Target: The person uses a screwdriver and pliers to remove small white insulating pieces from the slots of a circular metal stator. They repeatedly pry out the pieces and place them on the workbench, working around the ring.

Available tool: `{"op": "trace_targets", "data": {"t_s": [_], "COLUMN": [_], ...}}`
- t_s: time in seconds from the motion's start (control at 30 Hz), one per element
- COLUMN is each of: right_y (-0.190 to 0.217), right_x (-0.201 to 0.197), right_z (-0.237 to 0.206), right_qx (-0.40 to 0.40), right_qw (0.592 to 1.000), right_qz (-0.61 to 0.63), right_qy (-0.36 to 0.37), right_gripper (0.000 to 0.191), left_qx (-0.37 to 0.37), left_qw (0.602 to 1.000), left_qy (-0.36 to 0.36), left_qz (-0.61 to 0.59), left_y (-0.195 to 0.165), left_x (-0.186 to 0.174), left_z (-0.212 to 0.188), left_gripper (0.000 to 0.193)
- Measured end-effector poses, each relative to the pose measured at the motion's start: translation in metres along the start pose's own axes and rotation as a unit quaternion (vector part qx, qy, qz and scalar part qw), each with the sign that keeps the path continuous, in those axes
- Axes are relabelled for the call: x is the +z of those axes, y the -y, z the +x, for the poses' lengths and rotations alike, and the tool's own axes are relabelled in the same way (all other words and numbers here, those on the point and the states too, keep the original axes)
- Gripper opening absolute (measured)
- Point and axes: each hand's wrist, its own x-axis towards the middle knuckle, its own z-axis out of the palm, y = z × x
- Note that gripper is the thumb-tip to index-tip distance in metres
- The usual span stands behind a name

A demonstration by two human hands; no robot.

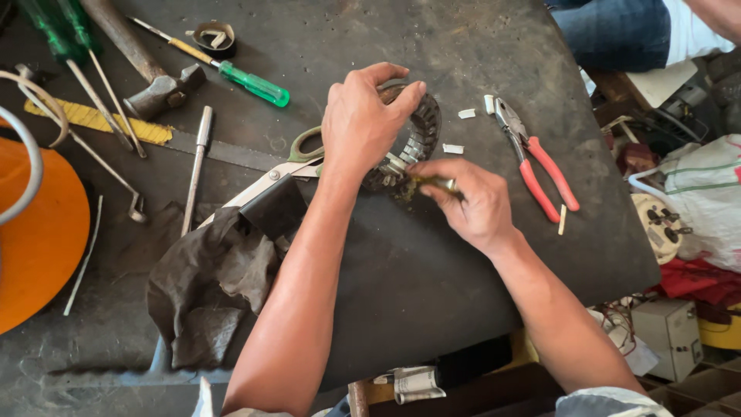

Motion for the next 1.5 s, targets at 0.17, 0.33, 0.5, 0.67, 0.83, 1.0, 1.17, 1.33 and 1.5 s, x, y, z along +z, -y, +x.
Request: {"op": "trace_targets", "data": {"t_s": [0.17, 0.33, 0.5, 0.67, 0.83, 1.0, 1.17, 1.33, 1.5], "right_y": [0.0, -0.008, -0.029, -0.048, -0.044, -0.043, -0.04, -0.038, -0.038], "right_x": [0.003, -0.007, -0.023, -0.035, -0.028, -0.049, -0.074, -0.08, -0.089], "right_z": [-0.003, -0.018, -0.02, -0.006, -0.007, -0.02, -0.059, -0.075, -0.066], "right_qx": [0.04, -0.001, 0.029, 0.141, 0.132, 0.107, 0.218, 0.264, 0.339], "right_qw": [0.999, 0.998, 0.956, 0.962, 0.987, 0.95, 0.889, 0.851, 0.825], "right_qz": [0.001, 0.041, 0.172, 0.101, -0.078, -0.288, -0.402, -0.453, -0.451], "right_qy": [-0.027, -0.048, -0.235, -0.212, -0.052, -0.049, -0.017, -0.014, 0.015], "right_gripper": [0.025, 0.018, 0.015, 0.012, 0.039, 0.048, 0.055, 0.037, 0.032], "left_qx": [0.002, 0.01, 0.031, 0.105, 0.111, 0.121, 0.178, 0.122, 0.166], "left_qw": [1.0, 1.0, 0.999, 0.991, 0.98, 0.969, 0.965, 0.969, 0.973], "left_qy": [-0.008, -0.007, 0.026, 0.086, 0.163, 0.21, 0.193, 0.212, 0.16], "left_qz": [0.008, 0.0, -0.001, -0.016, -0.033, -0.048, -0.003, 0.022, 0.003], "left_y": [-0.002, -0.004, -0.005, -0.012, -0.02, -0.023, -0.021, -0.02, -0.017], "left_x": [-0.001, -0.001, -0.006, -0.015, -0.024, -0.021, -0.006, -0.001, -0.003], "left_z": [-0.001, -0.003, -0.005, -0.007, -0.009, -0.012, -0.018, -0.02, -0.016], "left_gripper": [0.043, 0.044, 0.042, 0.04, 0.05, 0.054, 0.054, 0.056, 0.052]}}
